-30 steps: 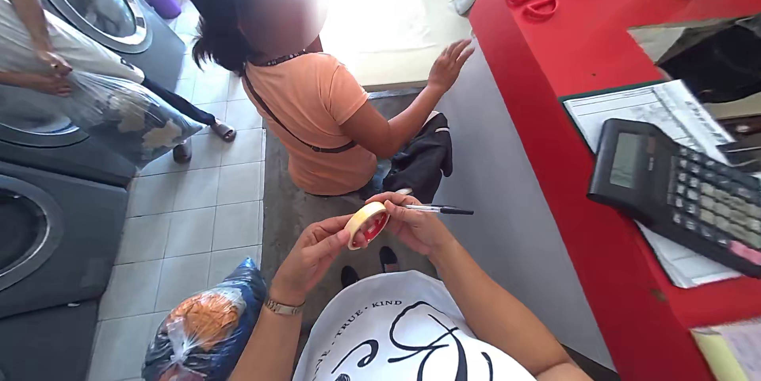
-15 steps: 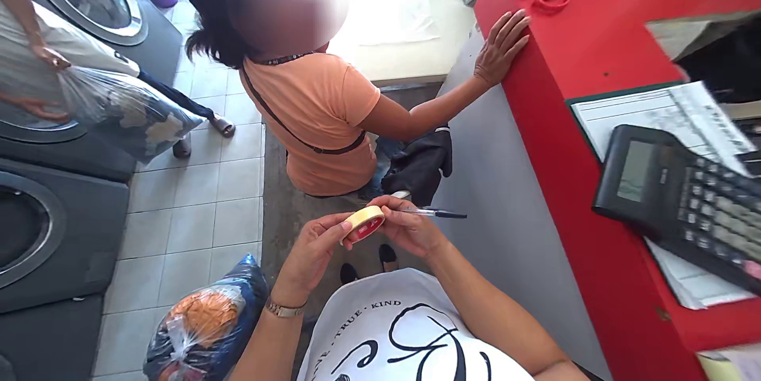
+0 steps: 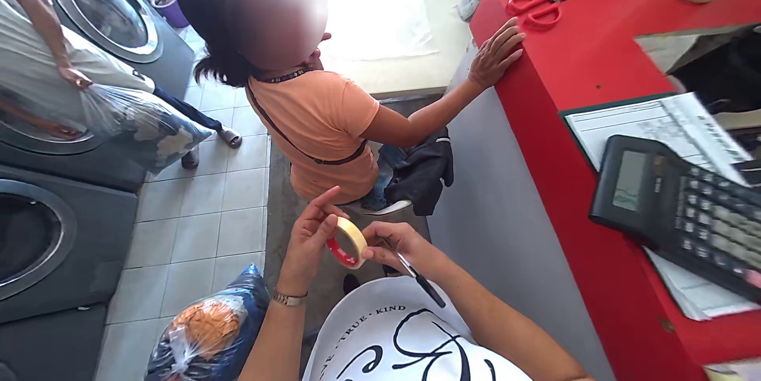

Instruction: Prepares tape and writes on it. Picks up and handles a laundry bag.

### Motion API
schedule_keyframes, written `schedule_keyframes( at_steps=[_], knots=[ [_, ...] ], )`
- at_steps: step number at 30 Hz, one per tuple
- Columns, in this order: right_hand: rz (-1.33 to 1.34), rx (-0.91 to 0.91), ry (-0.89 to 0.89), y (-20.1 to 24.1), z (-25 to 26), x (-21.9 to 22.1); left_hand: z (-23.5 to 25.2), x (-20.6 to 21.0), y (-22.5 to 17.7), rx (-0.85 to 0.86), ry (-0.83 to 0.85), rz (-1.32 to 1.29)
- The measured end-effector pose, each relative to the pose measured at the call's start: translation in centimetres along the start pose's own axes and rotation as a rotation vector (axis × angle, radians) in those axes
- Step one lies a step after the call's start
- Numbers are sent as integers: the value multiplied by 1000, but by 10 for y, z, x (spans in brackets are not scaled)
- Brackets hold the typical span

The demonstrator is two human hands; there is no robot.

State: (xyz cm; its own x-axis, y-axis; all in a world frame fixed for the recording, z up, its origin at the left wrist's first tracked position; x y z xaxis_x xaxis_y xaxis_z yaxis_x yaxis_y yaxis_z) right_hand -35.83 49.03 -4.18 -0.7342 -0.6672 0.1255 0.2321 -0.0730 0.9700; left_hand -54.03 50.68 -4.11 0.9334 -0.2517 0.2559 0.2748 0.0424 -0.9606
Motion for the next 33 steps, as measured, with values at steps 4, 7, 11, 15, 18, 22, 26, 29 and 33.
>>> schedule_keyframes(
  at_steps=[4,7,11,15,18,22,26,29,33],
  knots=[
    [-34,-50,-38,22,10,-3,6,7,-7,10,103,0],
    [-28,-90,-7,32,16,1,10,16,-21,30,197,67],
    [-88,-89,18,36,14,3,14,20,-32,44,255,166],
    [-118,-94,6,35,9,0,18,25,-39,25,295,287],
    [-149,-122,-3,36,6,1,20,28,-42,25,298,362],
    [-178,-155,-18,36,4,1,21,35,-45,45,297,434],
    [-204,-156,-27,34,2,2,22,37,-44,84,258,458],
    [-246,-156,-21,33,3,3,21,36,-42,116,214,468],
    [-249,-155,-43,35,3,7,18,31,-44,152,173,475]
  ],
)
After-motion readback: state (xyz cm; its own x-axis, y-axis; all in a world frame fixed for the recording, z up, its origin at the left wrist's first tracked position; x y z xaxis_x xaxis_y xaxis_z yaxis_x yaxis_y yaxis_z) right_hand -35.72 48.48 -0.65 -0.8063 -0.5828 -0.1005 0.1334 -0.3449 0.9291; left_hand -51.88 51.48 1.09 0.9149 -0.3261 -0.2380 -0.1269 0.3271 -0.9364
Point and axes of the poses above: each hand's wrist, its own z-axis towards the middle knuckle, its own x-axis out of the palm, y = z × x, the point moved 6 cm from there along z, towards the middle knuckle, and after that the axes turned 3 degrees about y, right-handed, at the moved point
